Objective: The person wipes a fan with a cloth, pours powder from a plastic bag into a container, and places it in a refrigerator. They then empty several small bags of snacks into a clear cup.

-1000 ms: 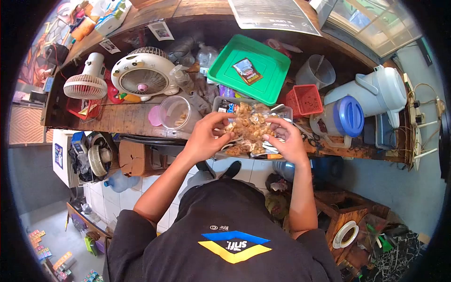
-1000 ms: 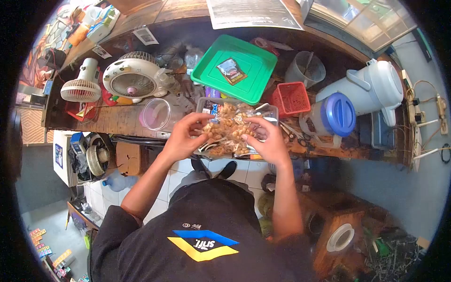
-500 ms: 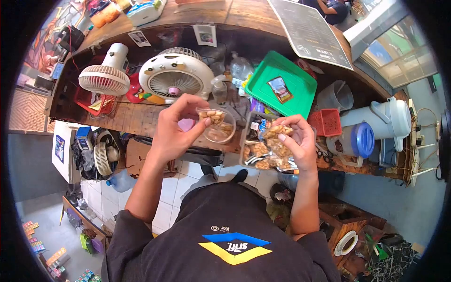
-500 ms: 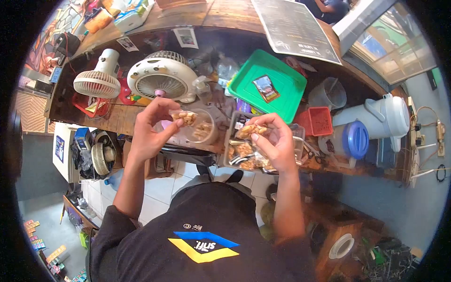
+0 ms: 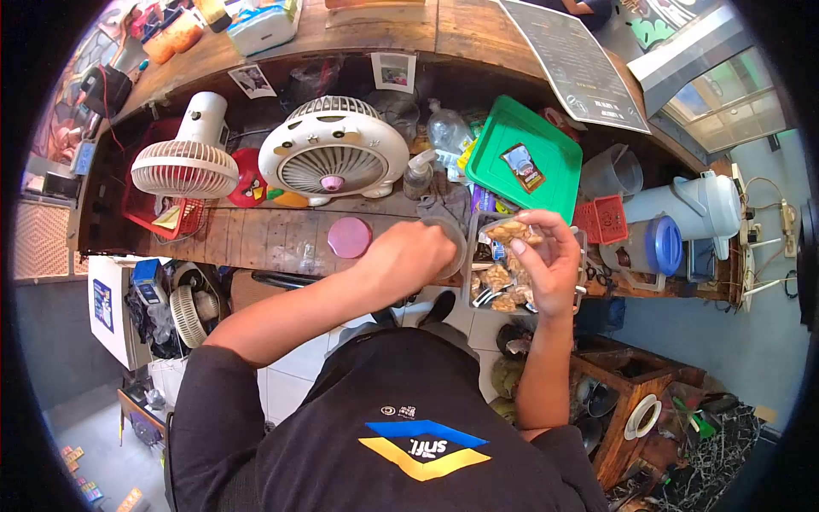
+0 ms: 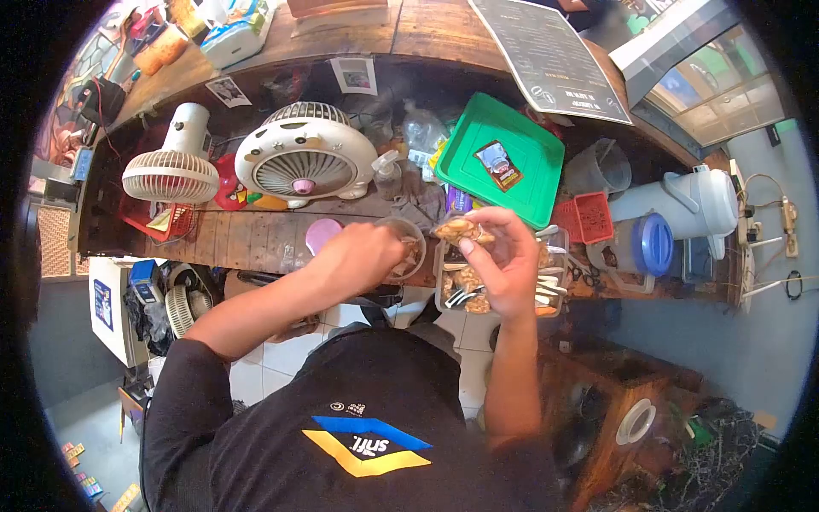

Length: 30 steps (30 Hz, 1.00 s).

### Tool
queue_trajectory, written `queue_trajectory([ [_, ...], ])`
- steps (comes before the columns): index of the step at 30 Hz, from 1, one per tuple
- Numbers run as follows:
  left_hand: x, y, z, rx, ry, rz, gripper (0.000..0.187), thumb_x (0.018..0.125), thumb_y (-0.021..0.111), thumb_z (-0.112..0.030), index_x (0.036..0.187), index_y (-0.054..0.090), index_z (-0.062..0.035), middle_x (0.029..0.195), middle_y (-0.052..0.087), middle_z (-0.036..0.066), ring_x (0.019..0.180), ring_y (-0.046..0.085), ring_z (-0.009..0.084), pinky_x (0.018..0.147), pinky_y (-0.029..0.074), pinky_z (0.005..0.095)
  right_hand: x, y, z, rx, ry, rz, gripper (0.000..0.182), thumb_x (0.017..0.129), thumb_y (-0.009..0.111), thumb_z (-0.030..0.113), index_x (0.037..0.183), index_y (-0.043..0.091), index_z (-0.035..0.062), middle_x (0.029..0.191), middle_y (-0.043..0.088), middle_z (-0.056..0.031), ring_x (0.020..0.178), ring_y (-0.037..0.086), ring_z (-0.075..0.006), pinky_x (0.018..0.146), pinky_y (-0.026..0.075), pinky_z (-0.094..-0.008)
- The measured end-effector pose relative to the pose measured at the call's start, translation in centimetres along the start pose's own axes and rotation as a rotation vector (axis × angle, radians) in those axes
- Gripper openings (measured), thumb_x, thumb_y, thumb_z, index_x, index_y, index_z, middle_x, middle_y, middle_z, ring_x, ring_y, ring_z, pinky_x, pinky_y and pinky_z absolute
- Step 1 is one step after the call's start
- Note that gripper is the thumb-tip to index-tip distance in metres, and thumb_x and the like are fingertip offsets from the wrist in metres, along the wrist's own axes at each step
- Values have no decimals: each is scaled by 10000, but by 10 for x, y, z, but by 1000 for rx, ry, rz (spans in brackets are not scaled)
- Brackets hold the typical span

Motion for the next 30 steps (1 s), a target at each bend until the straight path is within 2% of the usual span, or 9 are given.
queue_trajectory([
  [3, 8, 14, -6, -24, -23, 142, 116, 806, 675, -69, 888, 714, 4, 841, 719, 210, 808, 746, 383, 685, 611, 443, -1, -9, -4, -39, 17, 6, 283, 871, 686, -67, 1139, 635, 5, 1123, 664, -70, 1116, 624, -164, 975, 488, -311],
  [9, 32, 40, -4, -28, 0, 274, 139, 836, 654, -56, 930, 720, 22, 976, 710, 279, 914, 738, 392, 764, 602, 461, 5, -28, -8, -48, 70, 20, 297, 859, 704, -65, 1139, 639, 10, 1119, 670, -69, 1122, 636, -169, 1007, 479, -322],
  [11, 32, 35, -8, -68, -58, 457, 172, 828, 656, -42, 969, 719, 32, 1035, 704, 293, 963, 726, 402, 800, 594, 467, 7, -32, -10, -31, 93, 37, 297, 857, 709, -63, 1137, 640, 9, 1118, 671, -69, 1125, 638, -169, 1016, 477, -324],
  [18, 37, 21, -7, -4, -143, 451, 234, 802, 672, -21, 1028, 729, 2, 1031, 729, 221, 949, 732, 376, 806, 585, 449, 11, -35, -7, -45, 77, 97, 270, 862, 725, -31, 1118, 648, 6, 1110, 687, -77, 1111, 641, -165, 1036, 472, -330],
  [21, 45, 25, -32, 81, 109, 639, 246, 808, 678, -29, 1050, 721, -12, 1031, 738, 181, 925, 728, 358, 804, 571, 452, 14, -31, -6, -69, 56, 129, 251, 864, 731, -21, 1102, 657, 10, 1102, 693, -71, 1101, 645, -164, 1021, 480, -329],
  [23, 54, 34, -49, -207, 467, 258, 230, 832, 681, -64, 1053, 706, -1, 1063, 733, 163, 911, 716, 352, 794, 563, 456, 14, -28, -7, -93, 50, 154, 233, 868, 737, -7, 1089, 666, 15, 1096, 704, -70, 1086, 654, -166, 1002, 492, -334],
  [27, 54, 31, -50, -224, 391, 309, 236, 850, 678, -92, 1060, 694, 14, 1111, 720, 171, 937, 706, 360, 794, 564, 459, 17, -18, -9, -133, 43, 196, 229, 868, 740, 0, 1086, 673, 24, 1087, 716, -68, 1068, 663, -166, 995, 498, -342],
  [29, 47, 28, -37, -175, 121, 512, 269, 852, 656, -76, 1106, 689, 3, 1120, 712, 188, 978, 703, 372, 803, 562, 469, 18, -14, -9, -152, 43, 193, 226, 866, 740, 3, 1081, 677, 28, 1077, 724, -67, 1063, 666, -165, 1000, 500, -347],
  [30, 43, 29, -36, -177, 119, 509, 269, 852, 656, -76, 1106, 689, 3, 1120, 712, 188, 978, 703, 372, 803, 562, 469, 19, -13, -9, -153, 43, 196, 226, 866, 740, 3, 1081, 677, 28, 1077, 724, -67, 1063, 666, -165, 1000, 500, -347],
])
Point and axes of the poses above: each hand's wrist, its own x-axis towards the middle knuckle, its own y-axis out of the palm, z = x × y, the point moved 9 cm from there along x, towards the middle knuckle
